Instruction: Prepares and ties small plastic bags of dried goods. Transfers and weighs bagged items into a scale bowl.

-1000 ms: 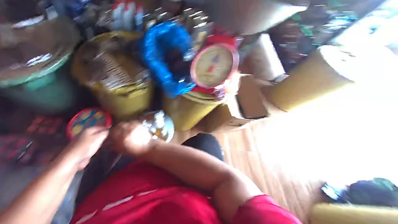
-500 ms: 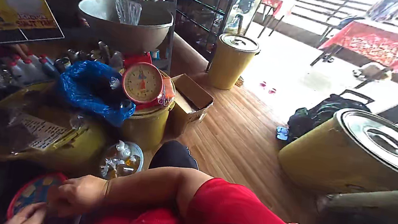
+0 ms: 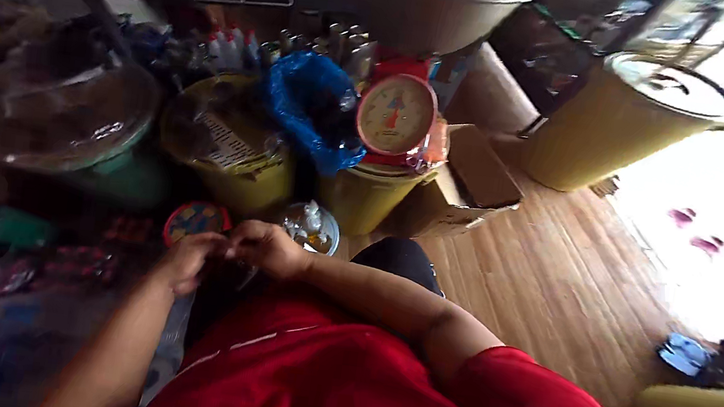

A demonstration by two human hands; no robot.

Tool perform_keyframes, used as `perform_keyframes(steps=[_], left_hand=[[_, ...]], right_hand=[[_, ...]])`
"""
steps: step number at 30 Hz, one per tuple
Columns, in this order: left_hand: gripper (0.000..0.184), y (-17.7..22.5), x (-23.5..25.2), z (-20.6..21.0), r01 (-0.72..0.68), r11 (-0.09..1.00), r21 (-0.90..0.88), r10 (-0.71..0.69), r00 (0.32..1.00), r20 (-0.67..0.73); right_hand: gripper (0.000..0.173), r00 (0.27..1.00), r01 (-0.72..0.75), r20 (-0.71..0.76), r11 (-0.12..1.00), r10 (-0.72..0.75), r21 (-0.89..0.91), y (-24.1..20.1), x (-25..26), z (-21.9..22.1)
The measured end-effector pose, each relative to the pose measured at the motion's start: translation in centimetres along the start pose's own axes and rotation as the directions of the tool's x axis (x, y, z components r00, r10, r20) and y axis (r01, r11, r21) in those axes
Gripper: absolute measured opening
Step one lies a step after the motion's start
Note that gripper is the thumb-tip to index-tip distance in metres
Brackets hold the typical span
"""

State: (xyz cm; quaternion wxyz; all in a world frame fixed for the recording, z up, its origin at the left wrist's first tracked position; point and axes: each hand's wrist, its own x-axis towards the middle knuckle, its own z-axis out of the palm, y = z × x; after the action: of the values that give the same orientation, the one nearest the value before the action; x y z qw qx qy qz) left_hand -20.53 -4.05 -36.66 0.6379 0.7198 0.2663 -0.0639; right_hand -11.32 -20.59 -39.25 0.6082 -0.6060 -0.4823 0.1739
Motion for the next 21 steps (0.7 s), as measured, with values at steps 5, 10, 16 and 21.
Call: perform_keyframes(steps=[5,10,16,21], left_hand=[[0.022,0.9,0.1,0.1,0.071,0.996,-0.049,-0.068,0.996,0.057],[0.02,0.7,1.0,-0.3,0.005,0.999,0.039,-0.005,1.0,0.008],[0.015,0.6,0.7,0.0,-0.378,0.908,-0.181,0.397,0.915,0.078],[0.038,1.1,0.1,1.3,-0.591,0.796,-0.135,0.605,0.767,0.212]], right_hand=[[0.029,0.977,-0.031,0.19,0.938,0.102,-0.344,-1.1,0.6,-0.7],[0.018,0.994,0.059,0.113,0.878,-0.006,-0.476,-1.9,0.9,-0.9],[0.016,0.966,0.237,-0.063,0.954,-0.253,-0.184,-3.2,2.9,-1.4],[0.02,0.91,0.385,-0.068,0.894,-0.41,-0.23,-7.7,5.1,-3.5]])
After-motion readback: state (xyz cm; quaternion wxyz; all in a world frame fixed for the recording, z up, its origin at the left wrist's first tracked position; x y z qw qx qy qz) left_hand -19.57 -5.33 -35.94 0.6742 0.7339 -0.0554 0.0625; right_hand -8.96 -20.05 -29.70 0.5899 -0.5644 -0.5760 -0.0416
